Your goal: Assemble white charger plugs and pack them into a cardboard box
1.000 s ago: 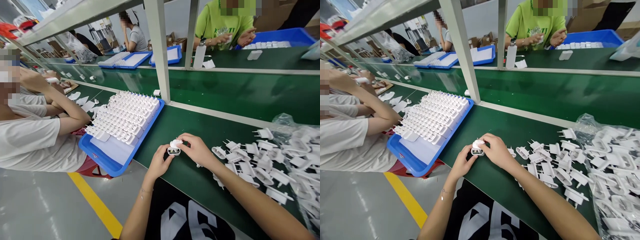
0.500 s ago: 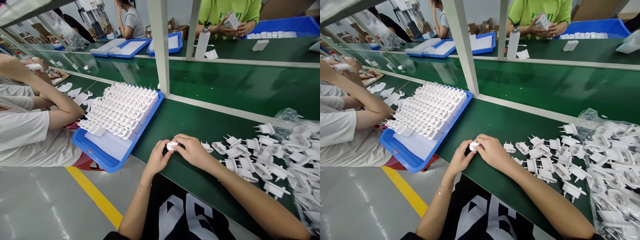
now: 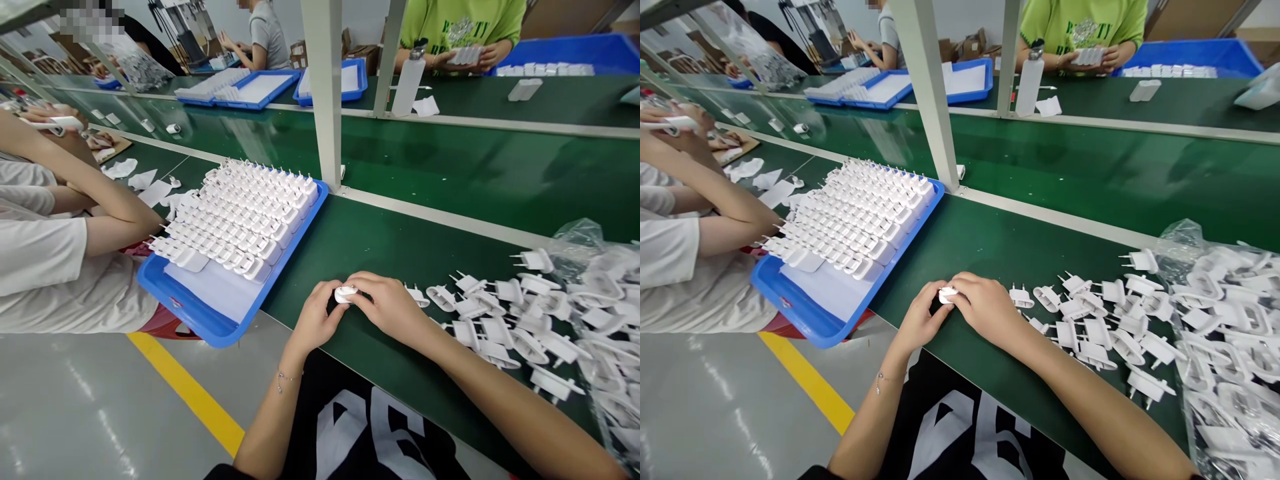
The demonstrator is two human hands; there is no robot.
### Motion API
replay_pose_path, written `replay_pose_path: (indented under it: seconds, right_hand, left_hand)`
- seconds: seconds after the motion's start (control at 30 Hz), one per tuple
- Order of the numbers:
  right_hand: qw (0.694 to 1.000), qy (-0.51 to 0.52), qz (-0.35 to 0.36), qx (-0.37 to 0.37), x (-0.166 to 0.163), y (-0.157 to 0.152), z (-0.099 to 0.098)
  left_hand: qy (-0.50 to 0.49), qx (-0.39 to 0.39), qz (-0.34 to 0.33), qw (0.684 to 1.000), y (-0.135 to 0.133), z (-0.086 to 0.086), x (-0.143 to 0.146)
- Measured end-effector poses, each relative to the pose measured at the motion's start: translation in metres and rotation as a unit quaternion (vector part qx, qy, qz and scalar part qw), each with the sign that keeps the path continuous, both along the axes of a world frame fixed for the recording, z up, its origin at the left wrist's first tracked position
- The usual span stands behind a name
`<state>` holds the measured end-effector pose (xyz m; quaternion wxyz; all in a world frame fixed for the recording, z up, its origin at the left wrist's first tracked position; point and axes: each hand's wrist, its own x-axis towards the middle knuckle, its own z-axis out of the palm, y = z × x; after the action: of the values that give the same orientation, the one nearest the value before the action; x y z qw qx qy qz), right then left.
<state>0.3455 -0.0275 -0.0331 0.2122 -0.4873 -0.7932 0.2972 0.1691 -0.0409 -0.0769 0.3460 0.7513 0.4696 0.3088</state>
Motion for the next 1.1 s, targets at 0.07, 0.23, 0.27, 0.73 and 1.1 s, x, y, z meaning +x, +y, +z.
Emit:
replay_pose_path:
  seconds: [0.07,0.23,0.27,0.73,1.1]
  right_hand:
    - [0.999,-0.043,-0.01,-0.005,-0.001,0.0,0.003]
    - [0.991,-0.135,-0.018,0.004,-0.002,0.002,0.01]
    - [0.99,-0.14,-0.014,0.01,-0.001,0.003,0.01]
    - [0.994,-0.104,-0.004,0.045,0.001,-0.009,-0.017]
    - [0.956,0.263,0.102,-0.075,0.007,-0.043,0.049]
  left_hand:
    - [-0.004,-0.003,0.001,1.0,0.0,0.0,0.0]
    - [-0.104,-0.049,0.001,0.993,0.0,0.0,-0.004]
    - [-0.134,-0.068,0.003,0.989,0.001,0.001,-0.005]
    - [-0.13,-0.091,0.008,0.987,0.007,0.007,-0.005]
    - [-0.193,0.036,0.054,0.979,-0.054,0.032,-0.004]
